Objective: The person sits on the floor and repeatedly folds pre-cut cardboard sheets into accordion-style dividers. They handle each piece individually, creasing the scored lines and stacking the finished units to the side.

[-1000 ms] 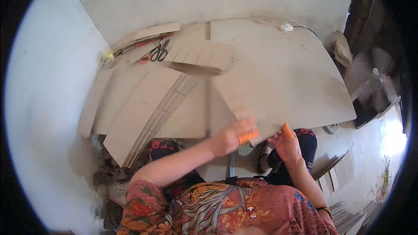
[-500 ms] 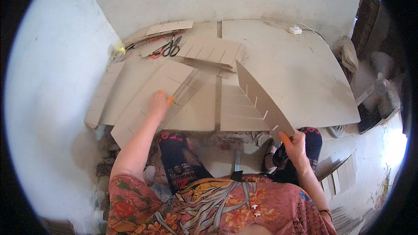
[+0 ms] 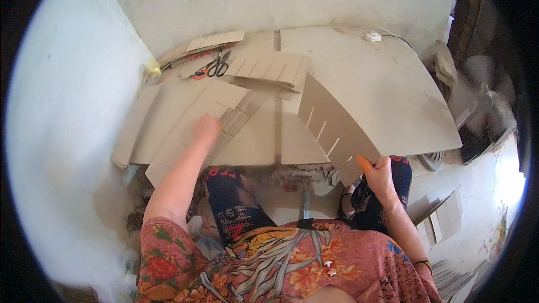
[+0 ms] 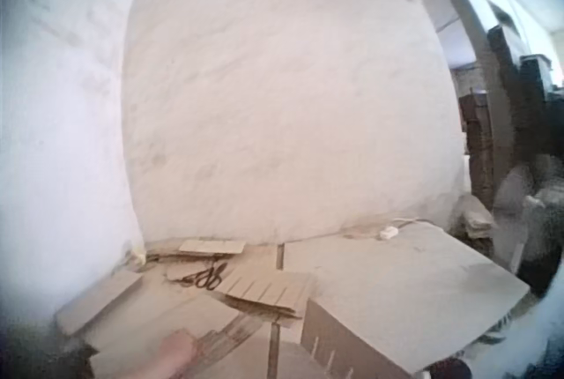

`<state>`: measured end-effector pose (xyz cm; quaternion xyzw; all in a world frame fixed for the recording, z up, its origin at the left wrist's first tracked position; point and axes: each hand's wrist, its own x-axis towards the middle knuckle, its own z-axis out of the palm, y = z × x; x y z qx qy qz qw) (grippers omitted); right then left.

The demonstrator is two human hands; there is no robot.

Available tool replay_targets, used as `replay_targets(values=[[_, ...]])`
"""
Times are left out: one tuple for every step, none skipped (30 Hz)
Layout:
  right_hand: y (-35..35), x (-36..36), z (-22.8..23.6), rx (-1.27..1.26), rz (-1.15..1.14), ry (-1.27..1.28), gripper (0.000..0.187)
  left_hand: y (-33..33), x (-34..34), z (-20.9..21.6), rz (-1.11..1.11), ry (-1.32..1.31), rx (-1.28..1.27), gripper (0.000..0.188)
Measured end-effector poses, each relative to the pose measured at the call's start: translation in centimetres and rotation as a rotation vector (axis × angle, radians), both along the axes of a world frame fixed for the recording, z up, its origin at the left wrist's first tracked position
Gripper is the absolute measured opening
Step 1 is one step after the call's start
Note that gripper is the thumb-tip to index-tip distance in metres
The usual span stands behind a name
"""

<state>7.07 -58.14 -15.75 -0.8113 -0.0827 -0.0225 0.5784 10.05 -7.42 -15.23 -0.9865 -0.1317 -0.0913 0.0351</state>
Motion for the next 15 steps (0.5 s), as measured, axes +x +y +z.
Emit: replay_targets(values=[[-0.2, 0.4, -0.7, -0.038, -0.026, -0.007, 0.015, -0.1, 0.3, 0.0, 0.047, -0.028, -0.041, 0.025], [-0.4, 0.8, -1.3, -0.072, -0.053, -0.016, 0.015, 0.0, 0.4, 0.1, 0.094, -0.056, -0.082, 0.018], [-0.5, 0.9, -2.0, -0.081, -0.084, -0.021, 0.015, 0.4, 0.5, 0.5, 0.042, -0.073, -0.068, 0.016], [-0.5, 0.6, -1.9, -0.016, -0.077, -0.021, 0.015, 0.7, 0.3, 0.8, -0.009, -0.081, -0.059, 0.015], [-0.1, 0.0, -1.0, 0.049, -0.071, -0.021, 0.015, 0.5, 0.1, 1.2, -0.063, -0.087, -0.051, 0.014], [0.3, -0.5, 0.2, 0.194, -0.028, -0.026, 0.016, 0.4, 0.4, 1.8, -0.051, -0.049, -0.213, 0.015], [0.8, -1.3, 2.3, 0.336, 0.008, -0.029, 0.016, -0.1, 1.0, 2.7, -0.043, -0.005, -0.379, 0.017], [1.1, -1.8, 4.1, 0.362, 0.016, -0.005, 0.017, -1.1, 1.1, 3.6, -0.038, 0.043, -0.547, 0.020], [1.5, -2.0, 4.9, 0.418, -0.005, -0.044, 0.015, -3.7, 1.2, 4.9, -0.083, 0.105, -0.687, 0.023], [1.8, -2.0, 5.7, 0.476, -0.023, -0.090, 0.013, -7.6, 0.9, 7.6, -0.125, 0.164, -0.823, 0.028], [2.3, -1.8, 6.2, 0.538, -0.032, -0.138, 0.012, -10.8, 0.5, 9.7, -0.157, 0.221, -0.954, 0.034], [2.7, -1.6, 6.8, 0.501, -0.027, -0.184, 0.012, -13.0, 0.1, 11.0, -0.206, 0.290, -1.008, 0.037], [3.1, -1.4, 7.3, 0.464, -0.017, -0.226, 0.012, -15.0, -0.6, 11.8, -0.248, 0.358, -1.062, 0.041], [3.3, -1.2, 7.5, 0.424, -0.006, -0.261, 0.012, -16.8, -1.4, 12.2, -0.285, 0.431, -1.119, 0.045], [3.1, -1.1, 7.6, 0.367, 0.005, -0.240, 0.012, -18.9, -2.1, 12.9, -0.344, 0.503, -1.141, 0.046]])
